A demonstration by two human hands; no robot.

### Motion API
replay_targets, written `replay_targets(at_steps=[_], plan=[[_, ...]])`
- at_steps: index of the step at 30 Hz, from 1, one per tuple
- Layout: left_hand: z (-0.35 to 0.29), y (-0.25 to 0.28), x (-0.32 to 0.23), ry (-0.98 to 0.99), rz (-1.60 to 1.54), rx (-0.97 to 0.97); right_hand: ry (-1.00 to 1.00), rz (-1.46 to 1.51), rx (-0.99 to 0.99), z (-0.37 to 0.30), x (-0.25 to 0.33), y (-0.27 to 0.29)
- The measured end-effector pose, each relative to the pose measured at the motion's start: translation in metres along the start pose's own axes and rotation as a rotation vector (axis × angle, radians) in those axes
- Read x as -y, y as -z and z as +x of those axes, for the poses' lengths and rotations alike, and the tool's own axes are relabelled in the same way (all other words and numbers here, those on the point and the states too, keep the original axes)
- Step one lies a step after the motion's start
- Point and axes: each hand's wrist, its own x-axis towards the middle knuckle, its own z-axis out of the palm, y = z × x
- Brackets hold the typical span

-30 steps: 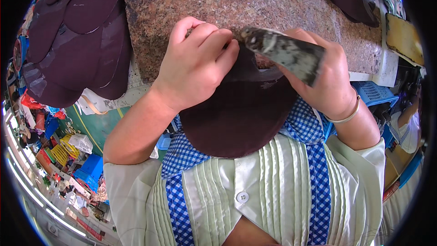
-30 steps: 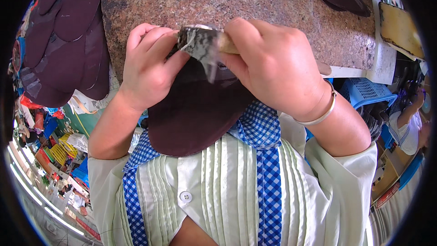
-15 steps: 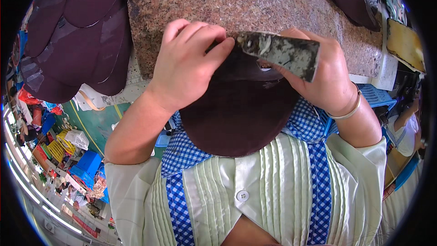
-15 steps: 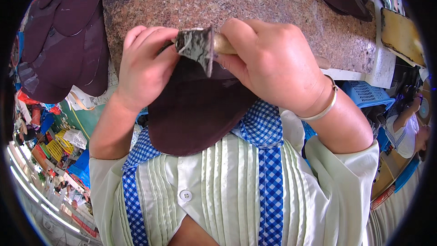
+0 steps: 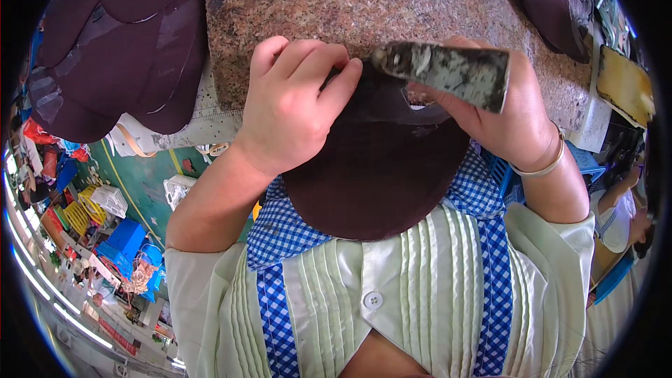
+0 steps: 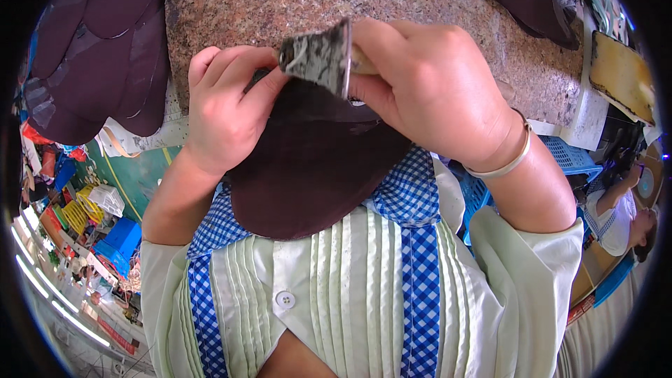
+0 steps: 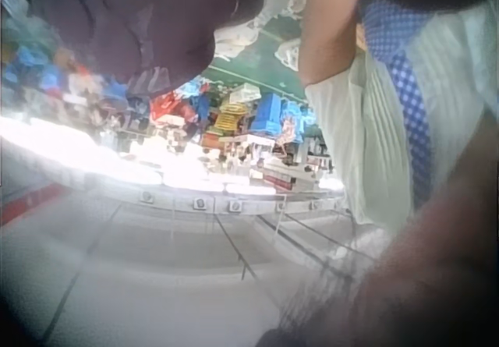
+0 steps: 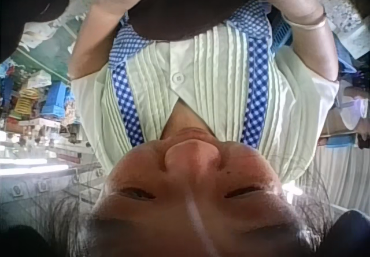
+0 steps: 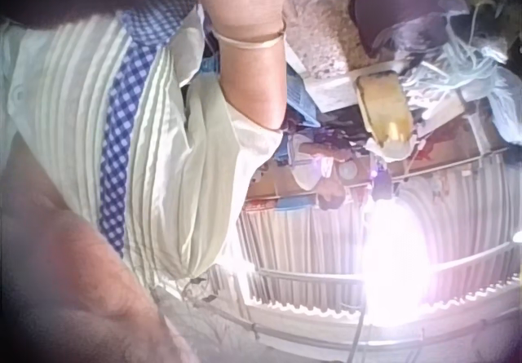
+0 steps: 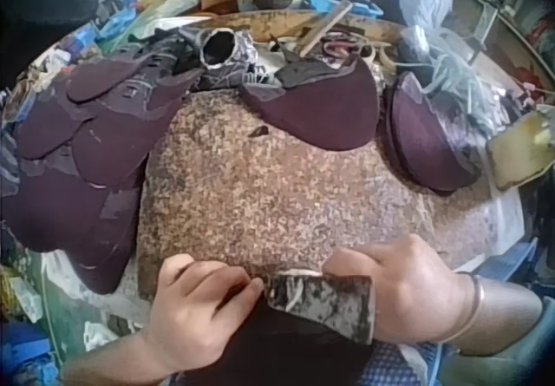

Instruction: Hammering shoe upper components to secure adhesive or flatten material on a work surface.

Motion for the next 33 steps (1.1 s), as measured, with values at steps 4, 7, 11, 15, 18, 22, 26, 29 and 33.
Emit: replay_targets(at_steps=[4,7,11,15,18,22,26,29,33], plan=[[0.000,0.001,0.001,0.003,-0.018,-0.015,0.039,-0.007,0.011,0.002,0.008,-0.001],[-0.002,-0.002,0.007,0.181,-0.208,-0.032,-0.010,0.035,0.075,-0.002,0.002,0.000],[-0.004,-0.003,0.001,0.171,-0.129,-0.059,-0.008,0.067,0.038,-0.001,0.002,-0.002],[-0.009,-0.003,-0.010,0.126,0.027,-0.070,0.038,0.037,0.026,0.002,0.006,-0.006],[-0.007,-0.005,-0.011,0.112,0.068,-0.055,0.001,-0.035,0.014,0.002,0.003,0.000],[-0.007,0.003,-0.011,0.206,-0.006,-0.051,0.052,-0.035,0.018,0.009,0.014,-0.005],[-0.008,-0.001,0.003,0.308,-0.148,-0.077,0.042,-0.018,0.099,0.015,0.010,0.004],[-0.009,-0.003,0.002,0.310,-0.163,-0.101,0.062,-0.056,0.017,0.020,0.010,0.006],[-0.009,0.002,-0.003,0.211,-0.008,-0.091,0.092,-0.061,0.071,0.022,0.014,0.002]])
